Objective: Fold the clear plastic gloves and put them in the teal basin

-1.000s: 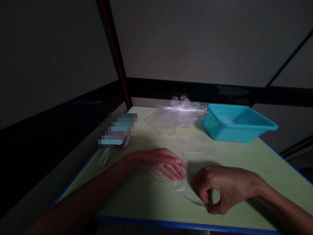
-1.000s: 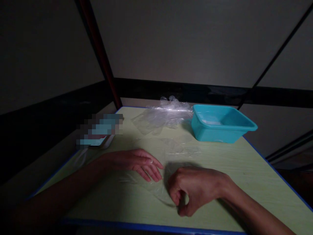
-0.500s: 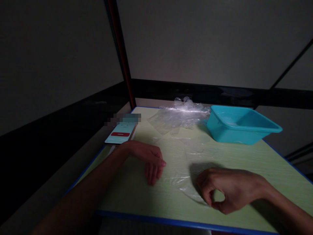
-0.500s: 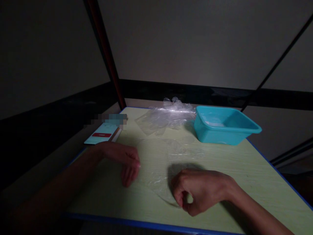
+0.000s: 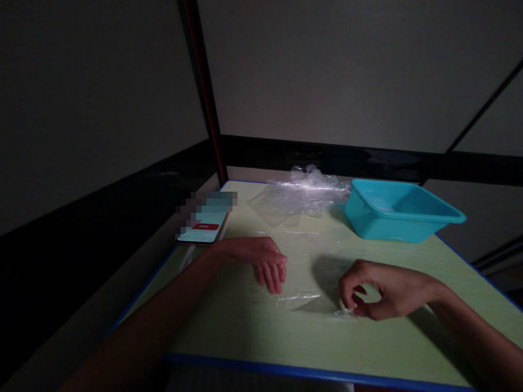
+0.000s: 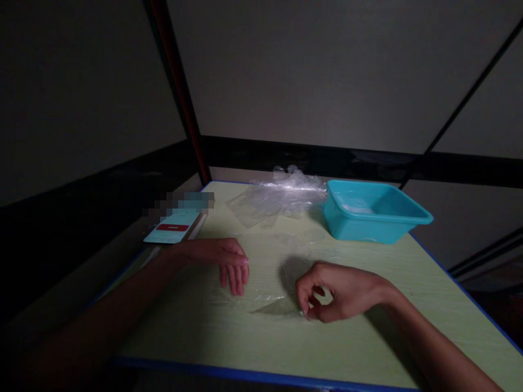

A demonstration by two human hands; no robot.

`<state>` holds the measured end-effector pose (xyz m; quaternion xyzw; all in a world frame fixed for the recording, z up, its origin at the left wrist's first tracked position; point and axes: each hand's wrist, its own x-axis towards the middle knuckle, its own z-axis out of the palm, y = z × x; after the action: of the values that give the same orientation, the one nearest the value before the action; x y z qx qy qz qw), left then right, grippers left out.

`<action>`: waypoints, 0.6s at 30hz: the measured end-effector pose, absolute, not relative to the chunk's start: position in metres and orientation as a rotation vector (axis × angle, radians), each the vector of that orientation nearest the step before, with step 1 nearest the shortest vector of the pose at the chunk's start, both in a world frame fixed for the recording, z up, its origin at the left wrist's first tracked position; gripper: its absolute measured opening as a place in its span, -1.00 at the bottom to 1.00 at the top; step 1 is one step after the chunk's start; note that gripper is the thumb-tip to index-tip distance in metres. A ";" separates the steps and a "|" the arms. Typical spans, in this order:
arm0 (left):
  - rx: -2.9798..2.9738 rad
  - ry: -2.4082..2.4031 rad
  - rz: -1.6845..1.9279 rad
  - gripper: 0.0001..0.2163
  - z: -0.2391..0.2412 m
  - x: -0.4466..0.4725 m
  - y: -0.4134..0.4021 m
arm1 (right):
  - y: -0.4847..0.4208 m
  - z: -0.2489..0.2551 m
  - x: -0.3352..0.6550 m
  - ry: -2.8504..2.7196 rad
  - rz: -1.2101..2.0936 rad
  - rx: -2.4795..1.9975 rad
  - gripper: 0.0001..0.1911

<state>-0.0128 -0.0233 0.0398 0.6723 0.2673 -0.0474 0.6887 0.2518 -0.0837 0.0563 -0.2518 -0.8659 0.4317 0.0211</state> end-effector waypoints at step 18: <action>1.517 0.662 -0.121 -0.61 0.039 -0.009 -0.025 | -0.057 0.034 0.255 -2.146 1.565 -0.926 -0.85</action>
<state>-0.0085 -0.0255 0.0390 0.6746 0.2945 -0.0538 0.6748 0.2550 -0.0565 0.0345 -0.3247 -0.7527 0.5489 0.1636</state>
